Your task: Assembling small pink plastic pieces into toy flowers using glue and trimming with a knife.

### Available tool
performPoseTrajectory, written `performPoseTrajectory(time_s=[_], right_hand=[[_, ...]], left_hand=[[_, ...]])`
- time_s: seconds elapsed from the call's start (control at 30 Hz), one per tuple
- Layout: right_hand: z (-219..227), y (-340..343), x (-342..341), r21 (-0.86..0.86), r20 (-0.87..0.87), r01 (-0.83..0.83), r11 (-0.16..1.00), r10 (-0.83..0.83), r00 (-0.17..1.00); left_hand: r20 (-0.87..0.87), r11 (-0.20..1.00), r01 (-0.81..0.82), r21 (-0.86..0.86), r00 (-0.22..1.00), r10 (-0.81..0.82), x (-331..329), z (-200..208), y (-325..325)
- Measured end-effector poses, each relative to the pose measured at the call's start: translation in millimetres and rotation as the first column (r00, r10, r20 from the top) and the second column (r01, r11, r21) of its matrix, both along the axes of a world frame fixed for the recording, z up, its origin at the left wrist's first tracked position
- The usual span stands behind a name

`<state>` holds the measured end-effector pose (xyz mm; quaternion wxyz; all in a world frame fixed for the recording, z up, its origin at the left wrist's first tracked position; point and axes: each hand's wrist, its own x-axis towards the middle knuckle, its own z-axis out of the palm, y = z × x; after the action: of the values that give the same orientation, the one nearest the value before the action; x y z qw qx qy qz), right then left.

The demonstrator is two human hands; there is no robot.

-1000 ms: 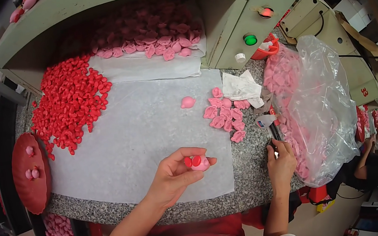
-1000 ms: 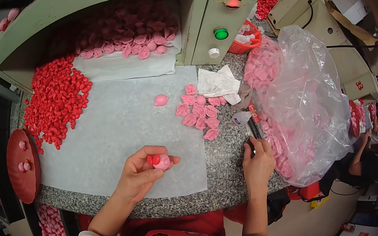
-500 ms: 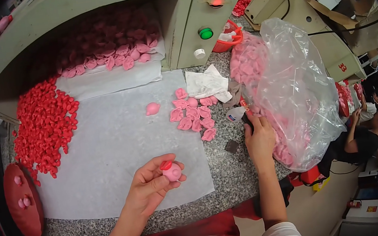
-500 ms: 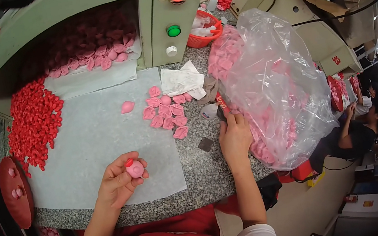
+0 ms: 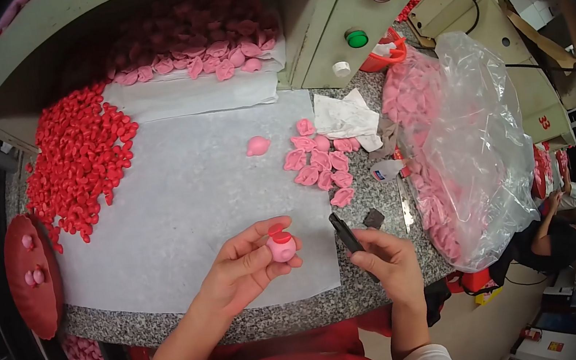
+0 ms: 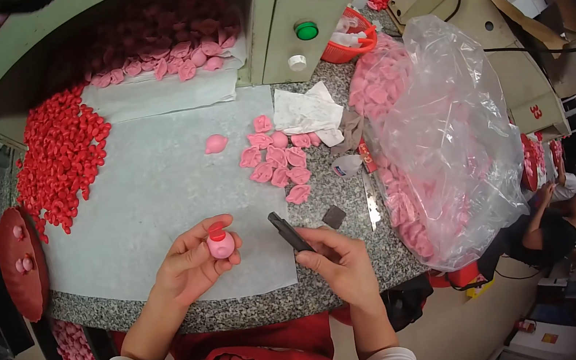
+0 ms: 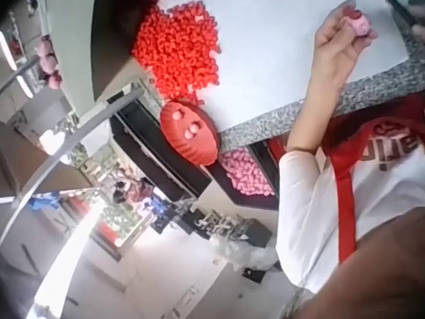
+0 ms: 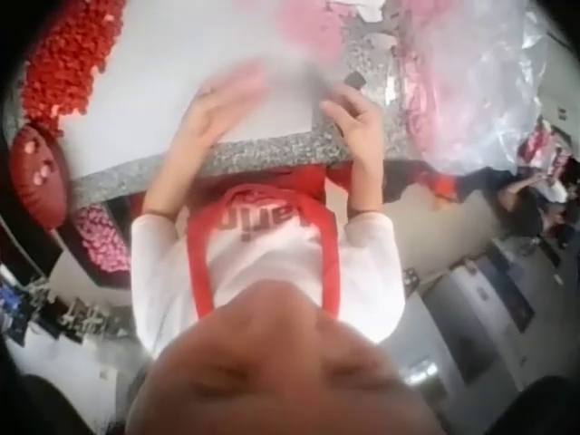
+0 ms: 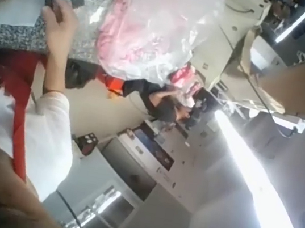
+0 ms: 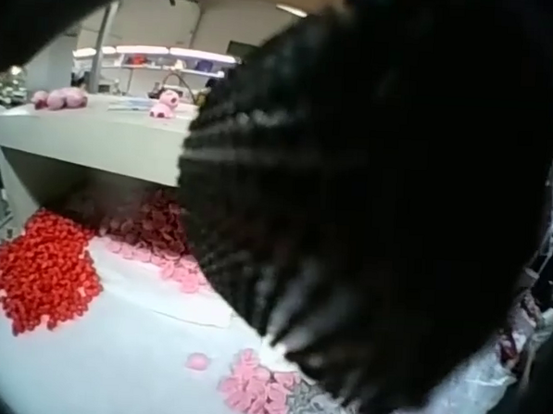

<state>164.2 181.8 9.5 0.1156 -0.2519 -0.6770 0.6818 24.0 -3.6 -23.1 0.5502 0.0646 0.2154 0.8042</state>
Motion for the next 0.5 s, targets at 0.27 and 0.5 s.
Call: performPoseTrajectory(time_s=[0.27, 0.5], right_hand=[[20.1, -7.7, -41.5, -0.237, -0.05, -0.272, 0.933, 0.268, 0.962], [2.5, -4.1, -67.2, -0.003, -0.104, -0.363, 0.932, 0.361, 0.927]], left_hand=[[0.135, 0.987, -0.161, -0.025, 0.977, 0.163, -9.7, 6.7, -7.1], [0.164, 0.979, -0.204, -0.014, 0.965, 0.204, -16.1, 3.0, -4.6]])
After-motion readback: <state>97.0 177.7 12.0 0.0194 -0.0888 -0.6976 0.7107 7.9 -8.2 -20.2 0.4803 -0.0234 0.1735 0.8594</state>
